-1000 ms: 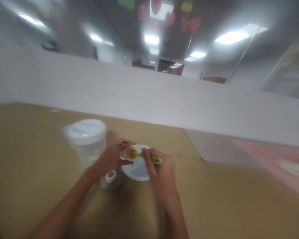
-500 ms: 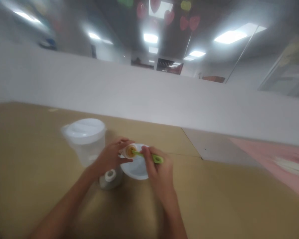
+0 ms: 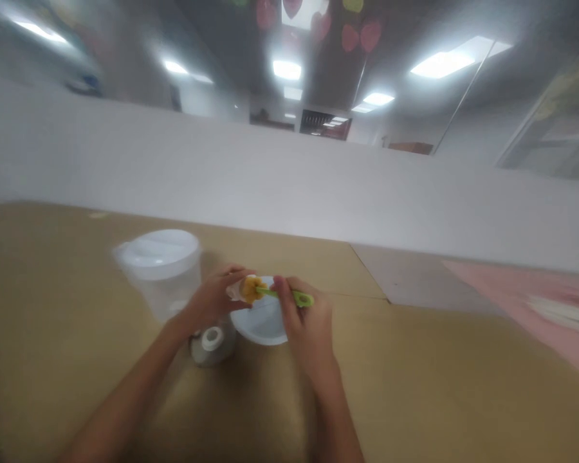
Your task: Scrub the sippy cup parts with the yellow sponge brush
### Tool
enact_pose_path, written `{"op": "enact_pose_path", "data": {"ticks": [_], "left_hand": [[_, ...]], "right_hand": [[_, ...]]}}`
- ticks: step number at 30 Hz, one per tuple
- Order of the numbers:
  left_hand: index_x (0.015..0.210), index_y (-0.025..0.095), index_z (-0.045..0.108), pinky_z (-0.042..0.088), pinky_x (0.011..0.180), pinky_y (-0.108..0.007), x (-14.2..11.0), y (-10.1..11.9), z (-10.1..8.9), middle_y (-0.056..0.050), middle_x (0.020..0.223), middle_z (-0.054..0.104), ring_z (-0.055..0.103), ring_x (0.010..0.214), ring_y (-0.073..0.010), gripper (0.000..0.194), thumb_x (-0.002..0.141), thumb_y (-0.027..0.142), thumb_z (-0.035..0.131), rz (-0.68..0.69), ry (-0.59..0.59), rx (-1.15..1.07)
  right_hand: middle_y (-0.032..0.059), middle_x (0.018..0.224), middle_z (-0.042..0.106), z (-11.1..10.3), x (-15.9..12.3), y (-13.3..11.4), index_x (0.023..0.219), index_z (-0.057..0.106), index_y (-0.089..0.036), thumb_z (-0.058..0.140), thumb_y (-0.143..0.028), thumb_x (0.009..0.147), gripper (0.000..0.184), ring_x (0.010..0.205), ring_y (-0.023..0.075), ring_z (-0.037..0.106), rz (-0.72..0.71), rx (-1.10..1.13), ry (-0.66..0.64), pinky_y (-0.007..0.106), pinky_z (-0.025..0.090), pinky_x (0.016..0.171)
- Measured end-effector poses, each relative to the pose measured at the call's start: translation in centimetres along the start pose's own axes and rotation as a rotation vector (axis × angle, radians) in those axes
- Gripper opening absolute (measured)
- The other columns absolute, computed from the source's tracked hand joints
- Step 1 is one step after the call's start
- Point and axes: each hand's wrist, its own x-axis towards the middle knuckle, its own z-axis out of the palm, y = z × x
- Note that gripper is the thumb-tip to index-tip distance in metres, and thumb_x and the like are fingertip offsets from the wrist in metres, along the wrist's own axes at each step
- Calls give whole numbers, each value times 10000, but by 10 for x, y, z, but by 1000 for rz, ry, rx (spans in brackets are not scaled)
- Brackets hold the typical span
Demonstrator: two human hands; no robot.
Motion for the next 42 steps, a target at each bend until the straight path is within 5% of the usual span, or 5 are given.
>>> {"op": "enact_pose_path", "data": {"ticks": [12,23,29,38,42], "left_hand": [[1143,250,565,436,903,-350,-1,21,-9,-40,1100,577,533,1031,-219,541,647,347,757,44,-3,7],[1142,256,561,444,873,-328,-1,8,-4,-32,1104,571,537,1021,-213,519,662,307,750,29,10,35],[1150,249,554,436,885,-343,-2,1,-2,-41,1112,565,527,1033,-219,518,673,327,740,27,12,132],[1155,232,546,382,891,-389,-4,-10,18,-64,1083,566,502,1014,-235,516,680,66,663,65,-10,441],[1134,241,569,370,911,-389,-4,-6,28,-62,1069,575,507,1015,-226,517,687,-19,579,77,-54,470]], "right_hand": [[-39,483,467,12,5,9,631,601,-156,436,-442,883,416,462,73,427,-12,-8,-114,185,332,491],[-45,469,452,-4,-3,-2,716,660,-164,474,-417,873,351,465,75,448,-17,-3,-2,182,338,469],[-47,445,458,-17,-2,-1,737,658,-150,509,-435,849,341,419,74,442,92,93,71,183,336,415],[-63,382,405,-49,22,56,661,609,-147,579,-504,757,371,339,78,392,229,218,452,195,293,352],[-8,452,523,-57,30,103,767,655,-128,544,-514,748,402,409,119,494,369,-40,315,211,359,375]]}}
